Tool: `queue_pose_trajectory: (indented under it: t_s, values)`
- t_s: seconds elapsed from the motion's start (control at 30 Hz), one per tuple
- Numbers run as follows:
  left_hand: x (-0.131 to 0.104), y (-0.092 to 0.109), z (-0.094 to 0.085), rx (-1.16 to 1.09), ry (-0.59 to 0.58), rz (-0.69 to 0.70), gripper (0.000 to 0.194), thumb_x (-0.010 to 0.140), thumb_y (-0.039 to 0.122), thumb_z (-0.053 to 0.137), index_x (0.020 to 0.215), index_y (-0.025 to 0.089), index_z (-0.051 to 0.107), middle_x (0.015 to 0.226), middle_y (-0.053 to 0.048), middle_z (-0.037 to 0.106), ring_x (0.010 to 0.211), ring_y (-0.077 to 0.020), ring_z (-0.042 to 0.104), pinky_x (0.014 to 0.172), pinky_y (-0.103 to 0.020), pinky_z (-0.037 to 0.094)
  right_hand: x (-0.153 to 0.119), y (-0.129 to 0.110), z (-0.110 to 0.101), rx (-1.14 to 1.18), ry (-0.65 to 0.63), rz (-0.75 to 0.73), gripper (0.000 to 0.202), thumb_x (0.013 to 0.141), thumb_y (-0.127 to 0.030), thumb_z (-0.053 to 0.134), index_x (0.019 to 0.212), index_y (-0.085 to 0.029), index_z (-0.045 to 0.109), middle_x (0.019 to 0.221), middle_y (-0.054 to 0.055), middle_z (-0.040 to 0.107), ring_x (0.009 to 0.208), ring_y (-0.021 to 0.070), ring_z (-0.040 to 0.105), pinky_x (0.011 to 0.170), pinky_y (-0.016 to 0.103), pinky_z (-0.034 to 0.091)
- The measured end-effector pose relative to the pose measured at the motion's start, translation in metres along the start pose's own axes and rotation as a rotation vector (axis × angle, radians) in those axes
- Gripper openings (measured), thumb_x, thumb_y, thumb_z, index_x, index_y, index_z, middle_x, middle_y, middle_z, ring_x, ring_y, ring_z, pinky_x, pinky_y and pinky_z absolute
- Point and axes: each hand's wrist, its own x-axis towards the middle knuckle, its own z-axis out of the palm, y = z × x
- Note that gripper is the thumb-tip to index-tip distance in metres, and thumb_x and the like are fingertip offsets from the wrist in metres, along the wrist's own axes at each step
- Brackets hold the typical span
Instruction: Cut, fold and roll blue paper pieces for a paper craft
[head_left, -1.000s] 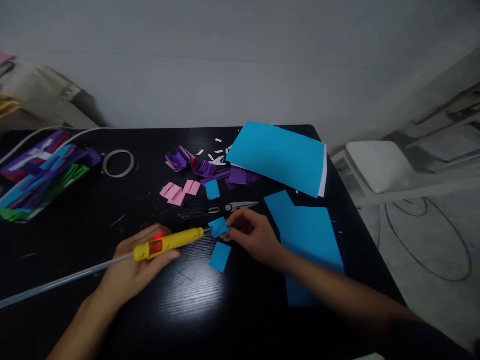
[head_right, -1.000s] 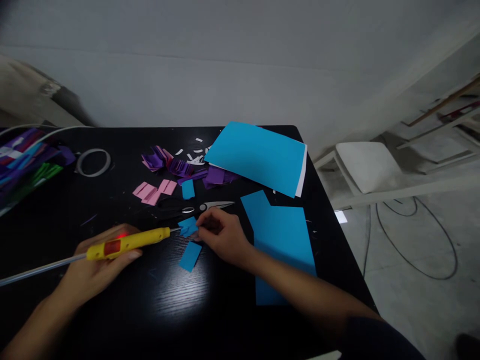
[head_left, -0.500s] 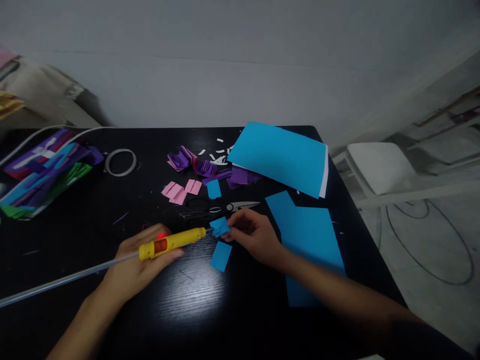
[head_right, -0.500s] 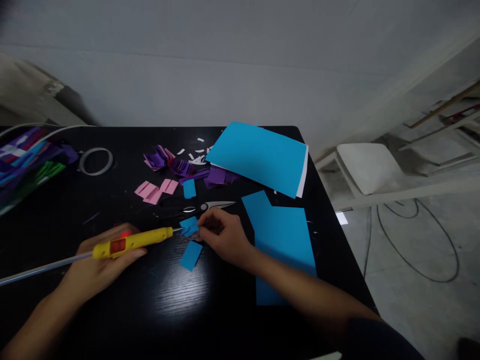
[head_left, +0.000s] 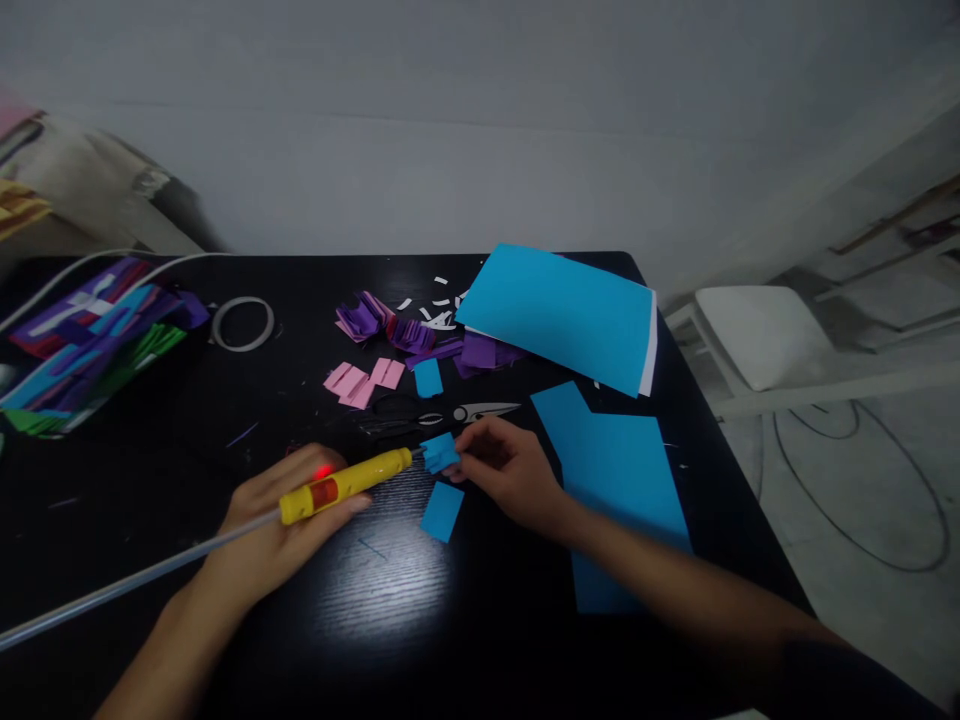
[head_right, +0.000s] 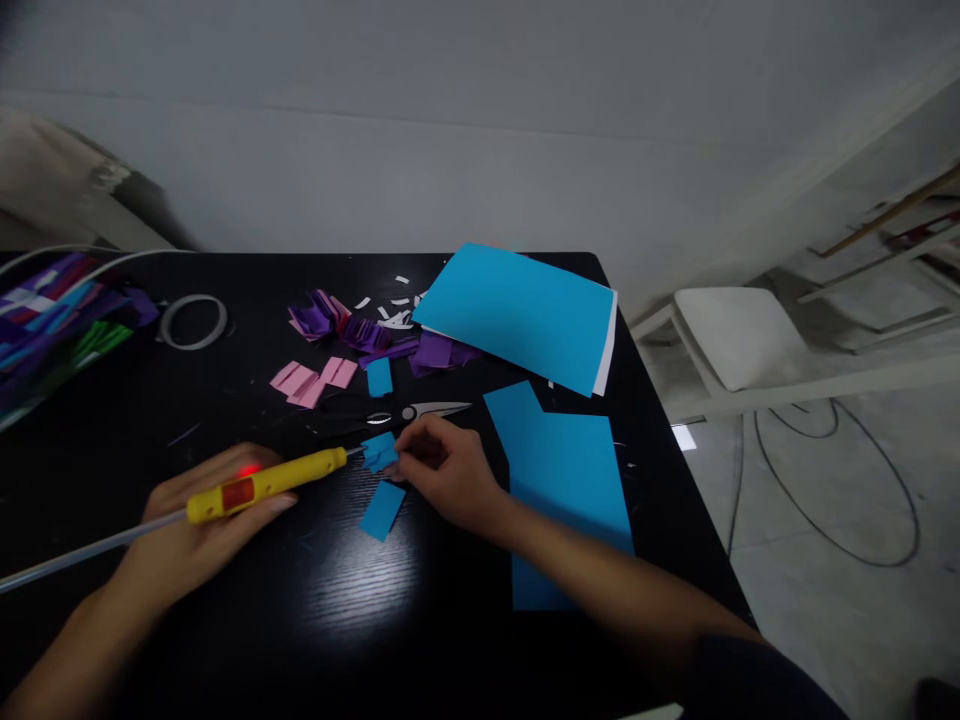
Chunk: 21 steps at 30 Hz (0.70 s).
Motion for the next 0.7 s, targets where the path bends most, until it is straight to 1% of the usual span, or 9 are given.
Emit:
queue_pose_trajectory:
  t_s: [0.07, 0.13, 0.27, 0.4, 0.53, 0.7]
  values:
    - [0.0003, 0.0018, 0.0001, -0.015, 0.036, 0.011, 0.013, 0.089, 0.034, 0.069, 0.09, 0.021, 0.067, 0.087, -0.004, 0.069, 0.075, -0.0184, 0.068, 0.065, -0.029, 0.055, -0.0003, 0.0006, 0.0001, -0.007, -0.005, 0.001, 0.013, 0.08, -0.023, 0.075, 0.085, -0.019, 0.064, 0.078, 0.002, 0.072, 0.073, 0.018, 0.074, 0.07, 0.032, 0.063]
    - [0.0005, 0.0029, 0.0001, -0.04, 0.048, 0.035, 0.012, 0.089, 0.032, 0.07, 0.093, 0.021, 0.067, 0.089, -0.004, 0.07, 0.077, -0.0192, 0.069, 0.066, -0.029, 0.057, -0.0006, 0.0022, 0.0001, -0.028, -0.01, -0.013, 0.012, 0.081, -0.023, 0.074, 0.086, -0.019, 0.064, 0.079, 0.002, 0.073, 0.074, 0.0185, 0.075, 0.071, 0.032, 0.063]
    - [0.0004, 0.003, 0.0003, -0.066, 0.014, 0.096, 0.01, 0.089, 0.028, 0.07, 0.095, 0.021, 0.066, 0.091, -0.005, 0.07, 0.079, -0.0194, 0.07, 0.068, -0.029, 0.058, -0.0018, 0.0064, 0.0002, -0.151, -0.011, -0.079, 0.009, 0.083, -0.021, 0.071, 0.088, -0.019, 0.064, 0.079, 0.002, 0.073, 0.074, 0.0186, 0.076, 0.07, 0.03, 0.062]
    - [-0.0001, 0.0015, 0.0017, -0.065, -0.015, 0.12, 0.011, 0.09, 0.026, 0.07, 0.096, 0.019, 0.064, 0.092, -0.007, 0.069, 0.081, -0.0198, 0.069, 0.068, -0.029, 0.057, -0.0029, 0.0078, 0.0008, -0.238, -0.025, -0.14, 0.009, 0.082, -0.018, 0.071, 0.088, -0.019, 0.065, 0.077, 0.001, 0.072, 0.072, 0.0168, 0.074, 0.066, 0.026, 0.06]
    - [-0.0003, 0.0009, 0.0038, -0.056, -0.024, 0.127, 0.012, 0.089, 0.025, 0.071, 0.095, 0.018, 0.064, 0.092, -0.007, 0.068, 0.081, -0.0192, 0.068, 0.068, -0.027, 0.055, -0.0028, 0.0067, 0.0015, -0.257, -0.038, -0.155, 0.009, 0.082, -0.018, 0.072, 0.088, -0.019, 0.065, 0.077, 0.0, 0.072, 0.07, 0.0152, 0.073, 0.064, 0.025, 0.058]
    - [-0.0004, 0.0009, 0.0045, -0.045, -0.042, 0.103, 0.011, 0.09, 0.026, 0.07, 0.089, 0.018, 0.062, 0.088, -0.005, 0.065, 0.076, -0.0166, 0.065, 0.064, -0.025, 0.052, -0.0027, 0.0063, 0.0017, -0.263, -0.05, -0.18, 0.007, 0.083, -0.016, 0.069, 0.088, -0.02, 0.065, 0.077, 0.0, 0.073, 0.07, 0.0144, 0.073, 0.065, 0.024, 0.057]
